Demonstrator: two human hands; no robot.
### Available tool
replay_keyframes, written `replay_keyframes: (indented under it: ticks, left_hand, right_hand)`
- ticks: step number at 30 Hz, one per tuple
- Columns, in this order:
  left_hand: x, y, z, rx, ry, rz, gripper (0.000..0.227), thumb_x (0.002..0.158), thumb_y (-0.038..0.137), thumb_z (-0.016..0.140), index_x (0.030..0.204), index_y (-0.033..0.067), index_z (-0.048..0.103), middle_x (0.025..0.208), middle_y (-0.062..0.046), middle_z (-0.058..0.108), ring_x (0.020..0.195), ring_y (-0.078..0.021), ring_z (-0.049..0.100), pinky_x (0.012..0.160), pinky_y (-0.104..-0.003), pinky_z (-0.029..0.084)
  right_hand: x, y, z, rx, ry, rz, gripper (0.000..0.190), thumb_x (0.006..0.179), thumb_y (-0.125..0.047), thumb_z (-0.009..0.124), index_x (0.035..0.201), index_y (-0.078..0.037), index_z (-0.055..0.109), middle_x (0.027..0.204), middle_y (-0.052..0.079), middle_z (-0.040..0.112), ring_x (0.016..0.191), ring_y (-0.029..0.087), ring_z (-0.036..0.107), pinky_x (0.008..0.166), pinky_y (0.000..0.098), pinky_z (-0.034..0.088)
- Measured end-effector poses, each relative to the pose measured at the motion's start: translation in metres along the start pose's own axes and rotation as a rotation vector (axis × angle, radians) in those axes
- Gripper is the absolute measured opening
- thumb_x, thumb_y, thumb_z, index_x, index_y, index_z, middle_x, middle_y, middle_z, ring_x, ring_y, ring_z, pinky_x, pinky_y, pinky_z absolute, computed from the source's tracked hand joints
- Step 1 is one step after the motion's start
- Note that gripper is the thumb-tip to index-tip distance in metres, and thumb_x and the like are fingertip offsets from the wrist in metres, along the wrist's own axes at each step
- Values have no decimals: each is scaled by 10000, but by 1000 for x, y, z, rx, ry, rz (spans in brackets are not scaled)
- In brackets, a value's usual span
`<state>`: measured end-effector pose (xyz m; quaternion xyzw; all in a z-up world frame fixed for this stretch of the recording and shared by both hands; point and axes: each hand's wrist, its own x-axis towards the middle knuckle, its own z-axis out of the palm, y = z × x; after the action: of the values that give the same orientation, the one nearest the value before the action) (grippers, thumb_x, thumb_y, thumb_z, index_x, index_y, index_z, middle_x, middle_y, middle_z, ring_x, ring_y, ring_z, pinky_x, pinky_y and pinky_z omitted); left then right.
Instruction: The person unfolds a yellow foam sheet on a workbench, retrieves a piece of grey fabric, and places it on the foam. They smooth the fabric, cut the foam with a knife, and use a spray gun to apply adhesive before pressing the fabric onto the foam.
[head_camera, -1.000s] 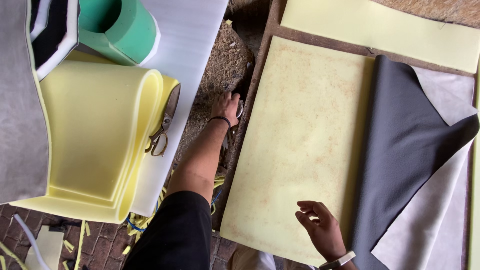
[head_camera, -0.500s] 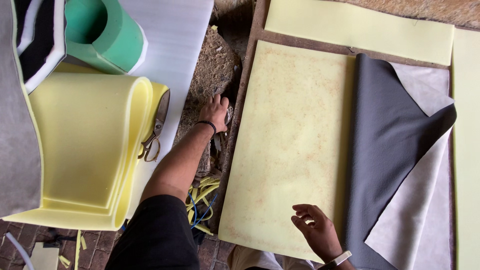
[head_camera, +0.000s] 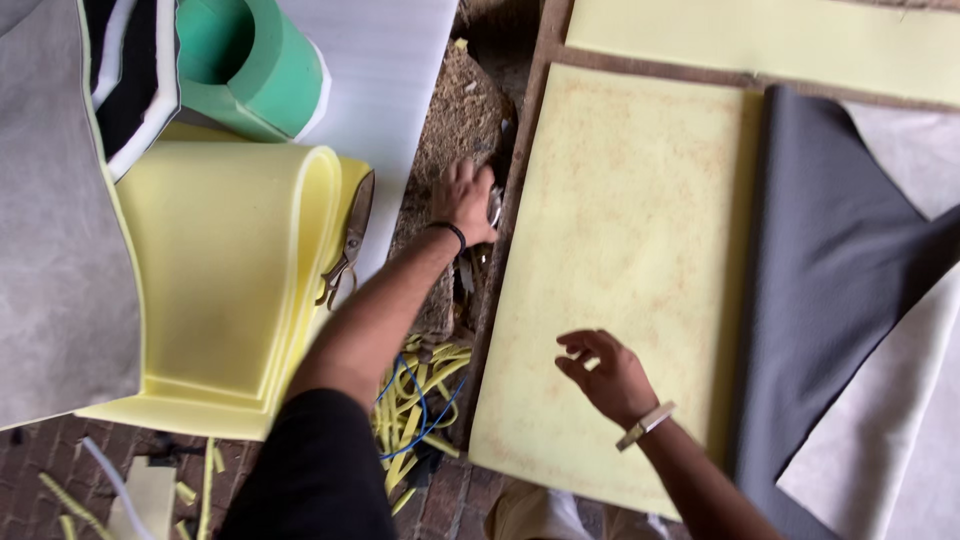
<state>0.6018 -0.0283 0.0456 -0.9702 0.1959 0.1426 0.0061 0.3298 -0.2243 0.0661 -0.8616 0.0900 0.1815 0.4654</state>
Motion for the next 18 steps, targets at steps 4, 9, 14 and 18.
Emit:
replay_keyframes:
  ticks: [4,9,14,18]
  left_hand:
    - [-42,-5,-47,221,-5,240,1035,539,335,1025,1380,63,487,1454,-205,420,1359,-402,401,1115,-587,418]
    - [-112,-21,-48,117,3,268,1019,485,251,1031,1342,86,505,1435,-199,430,1342,-428,404,1074,-548,425]
    - [-146,-12,-10,181,-69,326,748,649,103,914,1307,107,560,1326,-140,507,1255,-321,504,1112,-470,478]
    - [-144,-9,7,193,-82,367,721,706,-8,835,1359,134,563,1376,-128,504,1282,-297,506,1124,-456,466]
  right_hand:
    - [-10,-29,14,50,-43,-1,322,895,-255,745,1184,-114,724,1106,80,739,977,188,734,846,335,623]
    - [-19,-43,16,120,-31,-75,312,897,-249,743,1173,-104,734,1093,77,739,1003,180,726,888,330,609]
    - [-34,-26,14,134,-6,14,329,890,-250,755,1188,-112,731,1086,71,746,1010,180,718,882,336,595]
    - [-43,-11,3,170,28,50,342,893,-257,755,1204,-116,731,1088,77,756,1026,180,718,893,335,594]
